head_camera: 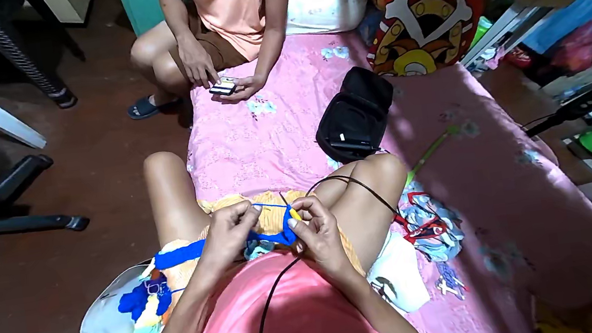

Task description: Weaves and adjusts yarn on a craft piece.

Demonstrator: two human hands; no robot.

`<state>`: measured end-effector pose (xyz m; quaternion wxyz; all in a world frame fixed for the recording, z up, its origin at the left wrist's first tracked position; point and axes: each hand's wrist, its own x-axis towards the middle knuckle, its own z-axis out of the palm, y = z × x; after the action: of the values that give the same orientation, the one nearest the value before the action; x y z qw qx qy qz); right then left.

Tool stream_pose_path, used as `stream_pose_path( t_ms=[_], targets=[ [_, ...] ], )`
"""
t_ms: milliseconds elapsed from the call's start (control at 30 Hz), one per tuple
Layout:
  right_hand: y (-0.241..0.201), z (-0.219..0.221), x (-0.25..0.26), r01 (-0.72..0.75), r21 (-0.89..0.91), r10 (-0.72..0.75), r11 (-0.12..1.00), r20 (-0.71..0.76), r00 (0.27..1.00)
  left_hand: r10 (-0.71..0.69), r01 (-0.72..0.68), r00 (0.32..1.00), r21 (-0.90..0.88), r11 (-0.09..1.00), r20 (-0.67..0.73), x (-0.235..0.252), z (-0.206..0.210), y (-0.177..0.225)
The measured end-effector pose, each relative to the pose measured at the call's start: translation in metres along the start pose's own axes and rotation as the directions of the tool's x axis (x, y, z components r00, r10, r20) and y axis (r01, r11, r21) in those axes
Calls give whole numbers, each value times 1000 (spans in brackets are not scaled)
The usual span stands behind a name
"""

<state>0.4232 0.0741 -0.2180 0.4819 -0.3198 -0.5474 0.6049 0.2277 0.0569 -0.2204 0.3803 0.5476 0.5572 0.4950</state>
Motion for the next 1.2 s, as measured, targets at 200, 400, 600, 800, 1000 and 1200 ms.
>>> stream_pose_path(
  t_ms=[200,400,600,800,1000,1200],
  targets=[
    [-1,8,-1,-21,-32,21,999,2,1000,33,77,986,-627,776,163,-4,21,5],
    [-4,8,-2,-59,11,60,998,-20,998,-49,49,999,-495,867,14,-9,33,19],
    [0,1,3,-93,103,81,990,107,991,-67,48,998,-521,852,-18,-9,39,19],
    [1,-20,19,-56,92,28,994,274,961,-83,54,996,-543,838,-30,-11,28,19],
    [-18,-47,41,187,-195,-66,963,503,862,-56,7,995,-497,868,-84,-13,22,27],
    [-49,-59,52,429,-510,-43,746,606,794,39,-91,989,-380,921,-142,-16,25,34]
  ],
)
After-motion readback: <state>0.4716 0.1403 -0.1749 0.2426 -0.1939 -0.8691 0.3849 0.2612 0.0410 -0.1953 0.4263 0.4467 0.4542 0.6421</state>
